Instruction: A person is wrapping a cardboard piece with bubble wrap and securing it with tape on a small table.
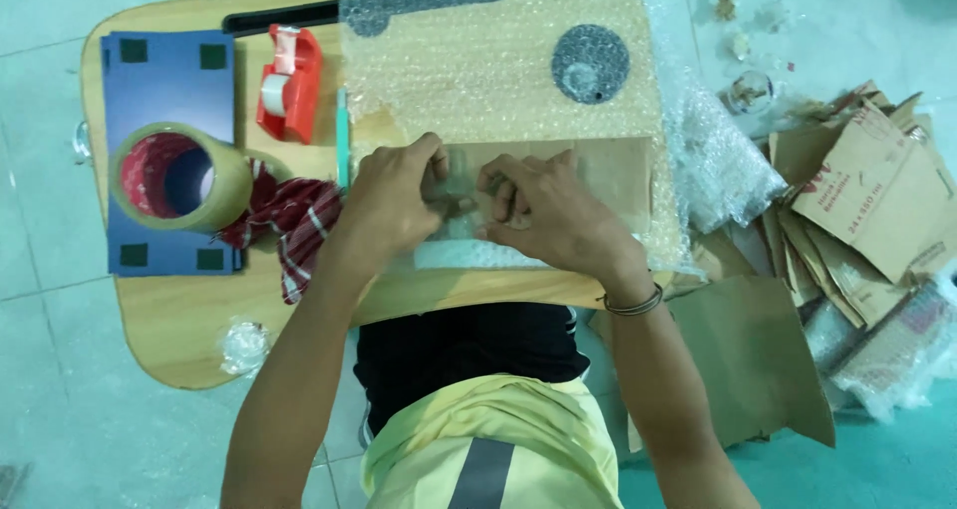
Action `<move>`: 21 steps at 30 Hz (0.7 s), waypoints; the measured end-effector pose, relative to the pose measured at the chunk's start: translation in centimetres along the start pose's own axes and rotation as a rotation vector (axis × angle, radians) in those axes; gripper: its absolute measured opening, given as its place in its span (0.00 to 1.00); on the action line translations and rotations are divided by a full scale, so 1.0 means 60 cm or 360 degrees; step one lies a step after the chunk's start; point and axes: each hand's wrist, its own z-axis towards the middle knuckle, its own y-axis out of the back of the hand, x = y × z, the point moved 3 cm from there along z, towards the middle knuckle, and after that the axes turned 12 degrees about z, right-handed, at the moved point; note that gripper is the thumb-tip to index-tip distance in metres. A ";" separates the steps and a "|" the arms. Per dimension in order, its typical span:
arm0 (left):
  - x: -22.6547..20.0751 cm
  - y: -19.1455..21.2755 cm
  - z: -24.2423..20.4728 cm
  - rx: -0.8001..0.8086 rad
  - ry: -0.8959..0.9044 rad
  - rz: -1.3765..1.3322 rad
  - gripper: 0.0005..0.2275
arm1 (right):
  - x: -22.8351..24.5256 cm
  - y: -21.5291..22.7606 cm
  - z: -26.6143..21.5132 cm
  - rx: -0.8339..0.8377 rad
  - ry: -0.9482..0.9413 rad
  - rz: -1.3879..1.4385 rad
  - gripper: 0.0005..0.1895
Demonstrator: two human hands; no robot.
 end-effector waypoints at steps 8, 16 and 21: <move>-0.005 0.003 -0.007 0.0048 -0.0154 -0.0097 0.18 | 0.009 0.010 -0.004 -0.0009 -0.0023 0.0077 0.24; 0.003 0.000 -0.012 -0.0043 -0.0263 -0.0176 0.16 | -0.004 0.022 -0.044 -0.0143 -0.0030 0.0238 0.29; 0.019 -0.011 -0.007 -0.0055 -0.0275 -0.0160 0.12 | -0.031 0.049 -0.133 -0.0637 0.0153 0.0100 0.27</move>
